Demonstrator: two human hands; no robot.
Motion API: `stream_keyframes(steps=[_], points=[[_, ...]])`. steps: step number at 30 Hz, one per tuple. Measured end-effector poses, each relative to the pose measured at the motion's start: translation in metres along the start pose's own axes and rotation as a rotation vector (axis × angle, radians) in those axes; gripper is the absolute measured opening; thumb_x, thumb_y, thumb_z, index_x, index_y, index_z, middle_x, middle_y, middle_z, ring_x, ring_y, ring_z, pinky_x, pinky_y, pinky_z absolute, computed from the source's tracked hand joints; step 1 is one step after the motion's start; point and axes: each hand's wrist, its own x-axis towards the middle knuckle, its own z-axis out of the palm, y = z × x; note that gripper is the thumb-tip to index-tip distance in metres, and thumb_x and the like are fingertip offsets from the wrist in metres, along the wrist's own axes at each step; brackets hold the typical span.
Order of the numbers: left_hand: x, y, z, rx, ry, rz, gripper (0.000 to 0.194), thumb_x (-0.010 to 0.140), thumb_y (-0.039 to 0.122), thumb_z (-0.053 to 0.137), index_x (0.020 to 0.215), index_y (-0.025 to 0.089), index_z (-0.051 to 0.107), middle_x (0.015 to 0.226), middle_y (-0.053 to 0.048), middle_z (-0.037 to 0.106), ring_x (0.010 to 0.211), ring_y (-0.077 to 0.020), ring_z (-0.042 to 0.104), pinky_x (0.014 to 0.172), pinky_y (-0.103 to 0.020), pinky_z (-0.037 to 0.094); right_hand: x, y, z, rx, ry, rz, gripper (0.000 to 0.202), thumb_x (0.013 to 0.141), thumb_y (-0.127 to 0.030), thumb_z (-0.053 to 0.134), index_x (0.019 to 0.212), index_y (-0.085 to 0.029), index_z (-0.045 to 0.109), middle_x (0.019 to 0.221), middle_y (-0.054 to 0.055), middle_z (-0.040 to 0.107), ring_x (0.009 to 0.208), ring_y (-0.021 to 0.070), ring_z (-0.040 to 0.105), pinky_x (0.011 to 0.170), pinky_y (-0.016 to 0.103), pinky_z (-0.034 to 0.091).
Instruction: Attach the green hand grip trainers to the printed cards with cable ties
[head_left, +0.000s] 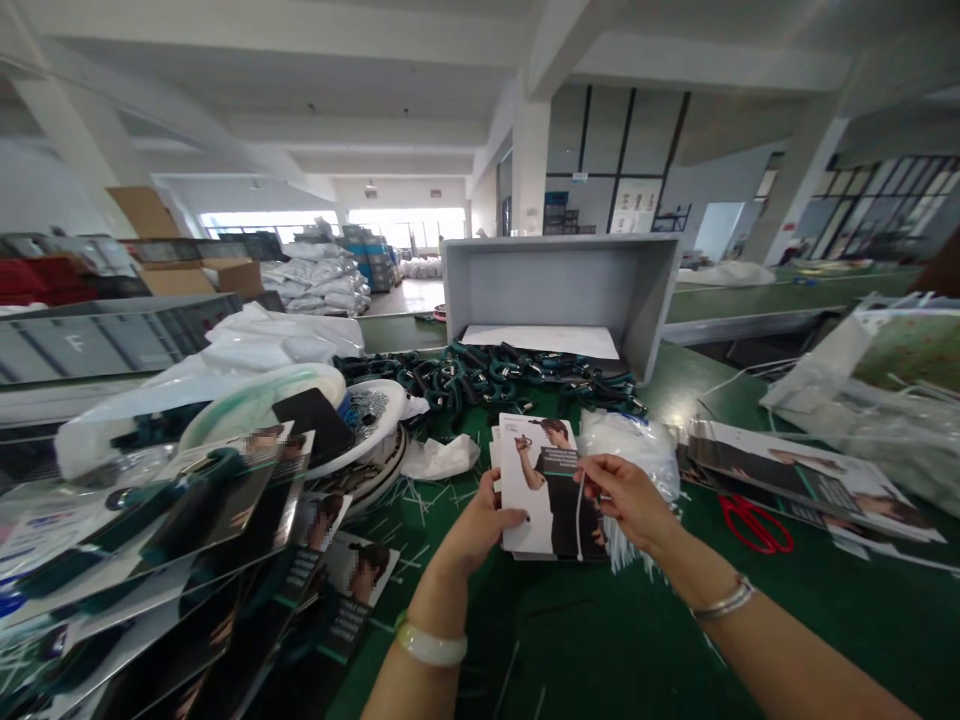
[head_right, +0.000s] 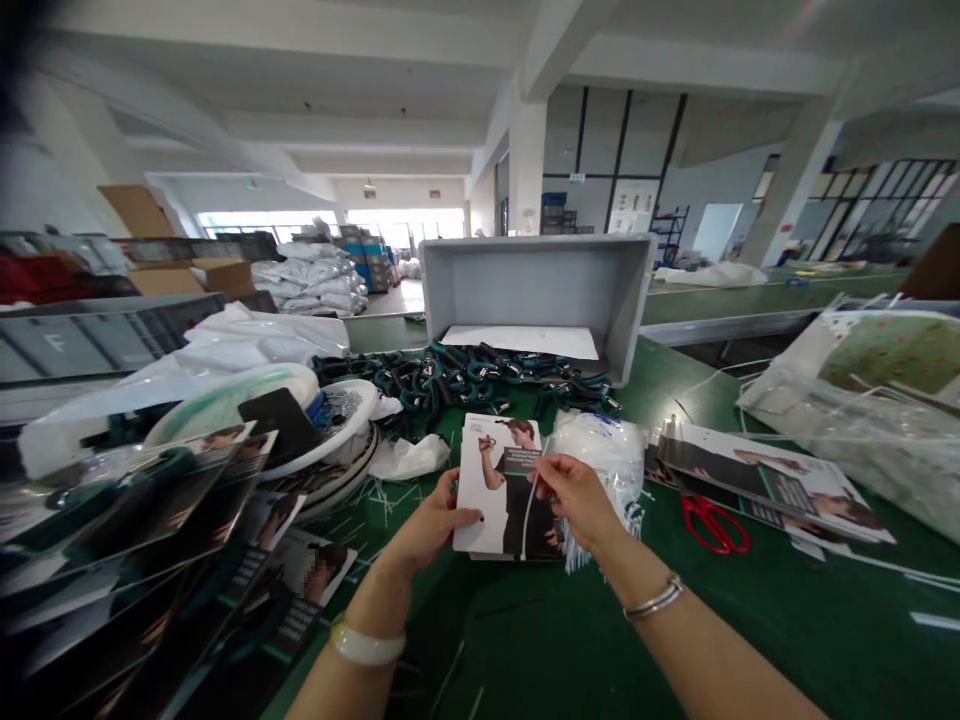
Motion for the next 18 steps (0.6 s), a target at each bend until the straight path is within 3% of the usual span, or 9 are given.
stream_keyframes(steps=[5,10,18], points=[[0.001,-0.003,0.006,-0.063,0.045,-0.029,0.064,0.054,0.007,0.066,0.111,0.020,0.040,0.088,-0.004,0.065,0.079,-0.0213,0.062,0.072,-0.035,0.047,-0.004,0.002,0.010,-0.162,-0.095,0.019,0.037,0.064,-0.049,0.067,0.072,-0.014,0.057,0.064,0.001,0.060,0.045,0.0036,0.039,0.035,0.014,0.015],[0.002,-0.007,0.017,-0.063,0.153,-0.011,0.057,0.054,0.010,0.069,0.105,0.018,0.043,0.084,-0.004,0.065,0.070,-0.0192,0.062,0.069,-0.034,0.047,-0.010,0.008,0.009,-0.434,-0.287,0.109,0.030,0.070,-0.044,0.061,0.075,-0.015,0.057,0.057,-0.001,0.060,0.040,0.0047,0.039,0.035,0.017,0.021],[-0.003,-0.011,0.038,-0.085,0.200,0.145,0.048,0.062,0.018,0.069,0.106,0.018,0.051,0.096,-0.006,0.066,0.078,-0.0184,0.061,0.074,-0.032,0.046,-0.014,0.006,0.006,-0.221,-0.218,0.176,0.033,0.065,-0.041,0.064,0.082,-0.016,0.051,0.052,-0.005,0.056,0.038,0.0042,0.039,0.038,0.017,0.019]])
